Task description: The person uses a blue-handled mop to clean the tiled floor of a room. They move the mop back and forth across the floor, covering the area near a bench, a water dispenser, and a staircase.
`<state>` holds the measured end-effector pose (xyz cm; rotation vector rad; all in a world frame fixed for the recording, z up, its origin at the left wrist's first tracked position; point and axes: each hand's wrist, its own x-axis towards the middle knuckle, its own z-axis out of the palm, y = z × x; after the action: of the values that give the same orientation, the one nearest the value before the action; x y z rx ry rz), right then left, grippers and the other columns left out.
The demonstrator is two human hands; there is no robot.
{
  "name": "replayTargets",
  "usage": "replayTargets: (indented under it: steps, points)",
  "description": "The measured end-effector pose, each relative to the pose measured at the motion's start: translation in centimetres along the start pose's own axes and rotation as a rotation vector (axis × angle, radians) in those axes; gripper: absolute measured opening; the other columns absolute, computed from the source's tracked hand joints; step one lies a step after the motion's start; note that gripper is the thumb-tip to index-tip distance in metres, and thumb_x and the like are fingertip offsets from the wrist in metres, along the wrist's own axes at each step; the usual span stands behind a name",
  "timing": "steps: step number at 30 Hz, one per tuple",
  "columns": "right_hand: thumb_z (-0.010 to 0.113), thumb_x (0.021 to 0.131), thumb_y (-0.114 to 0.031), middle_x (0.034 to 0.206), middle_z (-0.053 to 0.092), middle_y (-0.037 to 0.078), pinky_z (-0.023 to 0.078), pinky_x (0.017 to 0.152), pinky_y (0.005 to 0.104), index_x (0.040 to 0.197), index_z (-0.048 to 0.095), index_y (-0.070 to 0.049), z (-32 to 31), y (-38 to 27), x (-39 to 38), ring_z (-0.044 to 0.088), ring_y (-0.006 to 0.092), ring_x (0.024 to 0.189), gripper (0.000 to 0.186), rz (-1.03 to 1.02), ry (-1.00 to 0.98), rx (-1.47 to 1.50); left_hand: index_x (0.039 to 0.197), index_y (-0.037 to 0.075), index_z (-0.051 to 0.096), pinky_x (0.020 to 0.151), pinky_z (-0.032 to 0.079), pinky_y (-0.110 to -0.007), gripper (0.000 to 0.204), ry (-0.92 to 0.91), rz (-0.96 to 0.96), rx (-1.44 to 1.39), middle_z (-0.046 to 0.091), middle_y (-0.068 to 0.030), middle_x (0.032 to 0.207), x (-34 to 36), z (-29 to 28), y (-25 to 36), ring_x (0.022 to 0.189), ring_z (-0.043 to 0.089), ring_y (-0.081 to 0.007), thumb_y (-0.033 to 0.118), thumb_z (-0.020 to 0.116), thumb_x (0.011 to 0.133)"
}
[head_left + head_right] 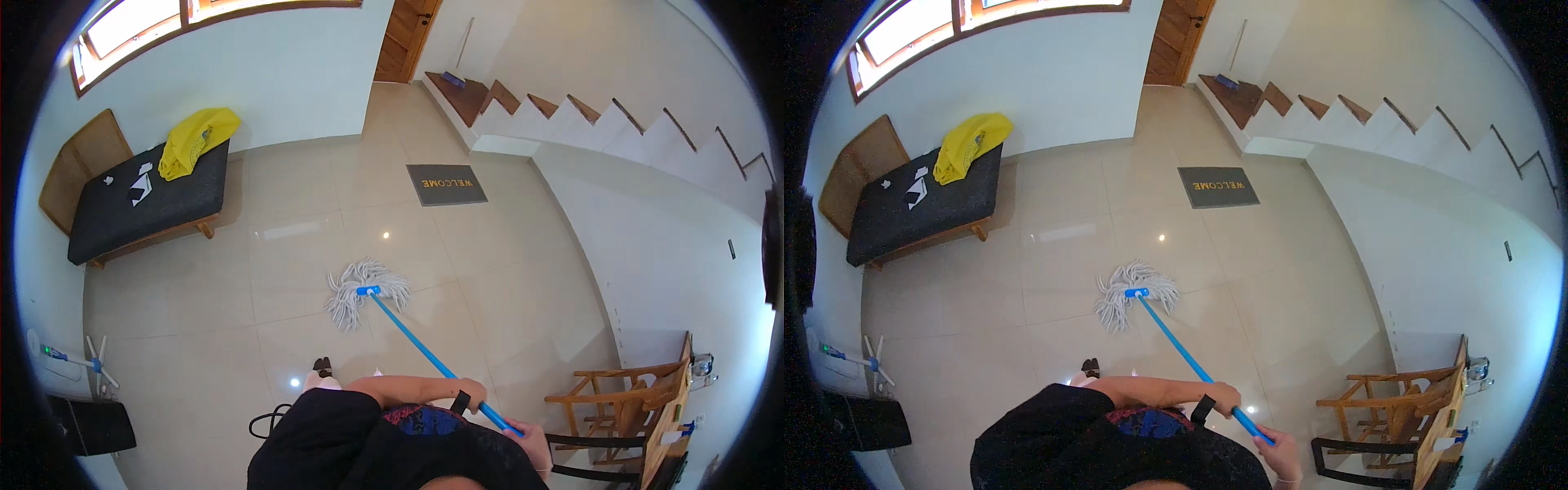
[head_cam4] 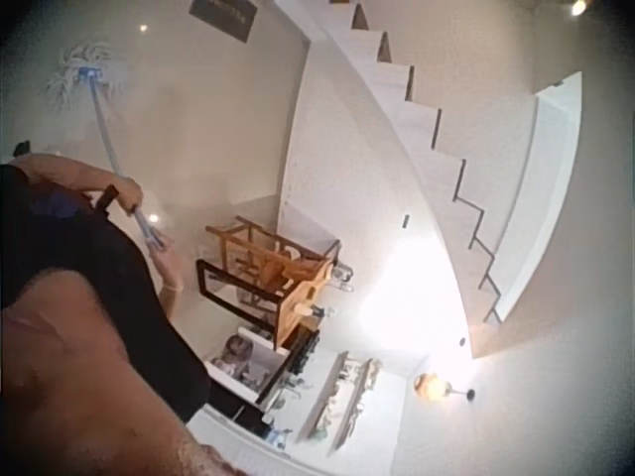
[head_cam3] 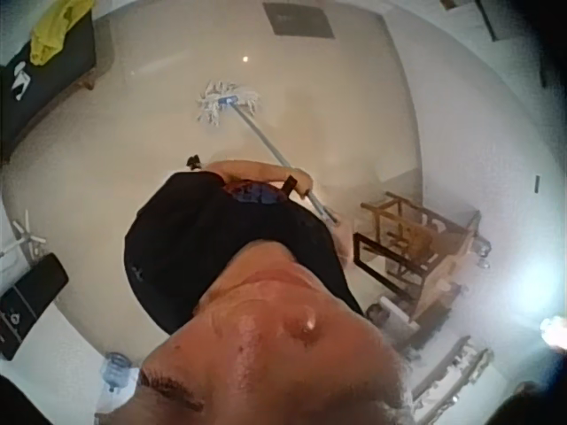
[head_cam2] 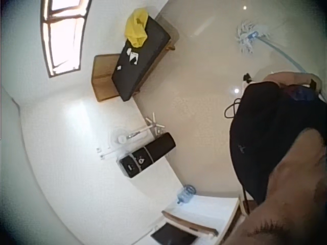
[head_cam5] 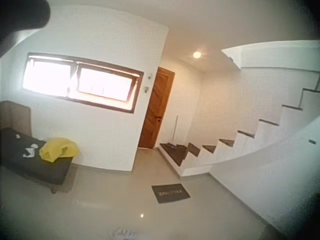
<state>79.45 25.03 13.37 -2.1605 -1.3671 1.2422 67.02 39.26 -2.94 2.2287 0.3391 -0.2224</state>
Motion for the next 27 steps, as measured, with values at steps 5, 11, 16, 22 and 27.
replayTargets:
  steps: [5,11,16,22,27]
  points:
    - [0.066,0.077,-0.029,0.077,0.066,0.010,0.047,0.060,0.0275,0.109,0.061,-0.003,6.9,-1.3,3.1,0.060,0.0138,0.062,0.041,-0.232,0.112,-0.104,0.080,0.016,0.066,0.066,0.045,-0.042,0.028,0.037,0.007,0.111,0.064,-0.0056,0.077,-4.4,-0.3,-6.1,0.079,0.062,-0.0269,0.039,0.068,0.065]
    - [0.066,0.075,-0.032,0.085,0.066,0.015,0.048,0.066,0.0292,0.106,0.063,-0.006,10.8,-5.1,4.7,0.063,0.0178,0.069,0.041,-0.046,0.097,-0.112,0.080,0.017,0.066,0.069,0.043,-0.044,0.026,0.047,0.007,0.160,0.063,-0.0045,0.077,-7.8,-1.1,-10.3,0.081,0.061,-0.0253,0.038,0.067,0.065]
    - [0.065,0.075,-0.029,0.087,0.065,0.016,0.049,0.066,0.0323,0.105,0.063,-0.009,15.1,-6.9,10.4,0.065,0.0241,0.073,0.037,-0.071,0.128,-0.102,0.084,0.016,0.063,0.075,0.043,-0.047,0.022,0.081,-0.141,0.186,0.062,-0.0076,0.086,-9.9,-3.6,-14.9,0.093,0.058,-0.0284,0.031,0.065,0.068]
    - [0.063,0.075,-0.027,0.084,0.064,0.017,0.049,0.068,0.0370,0.103,0.064,-0.009,14.1,-16.1,22.4,0.063,0.0314,0.076,0.034,-0.209,0.128,-0.281,0.115,0.013,0.050,0.096,0.033,-0.048,0.048,0.726,-0.298,0.025,0.041,-0.0179,0.126,-15.7,-10.4,-19.7,0.120,0.037,-0.0343,0.018,0.066,0.070]
    - [0.061,0.075,-0.027,0.082,0.065,0.015,0.048,0.068,0.0352,0.103,0.064,-0.009,12.6,-24.1,36.3,0.063,0.0269,0.075,0.034,-0.380,0.086,-0.404,0.128,0.015,0.041,0.102,0.029,-0.047,0.061,0.944,-0.566,-0.032,0.029,-0.0218,0.137,-21.2,-17.0,-24.3,0.128,0.027,-0.0364,0.017,0.066,0.073]
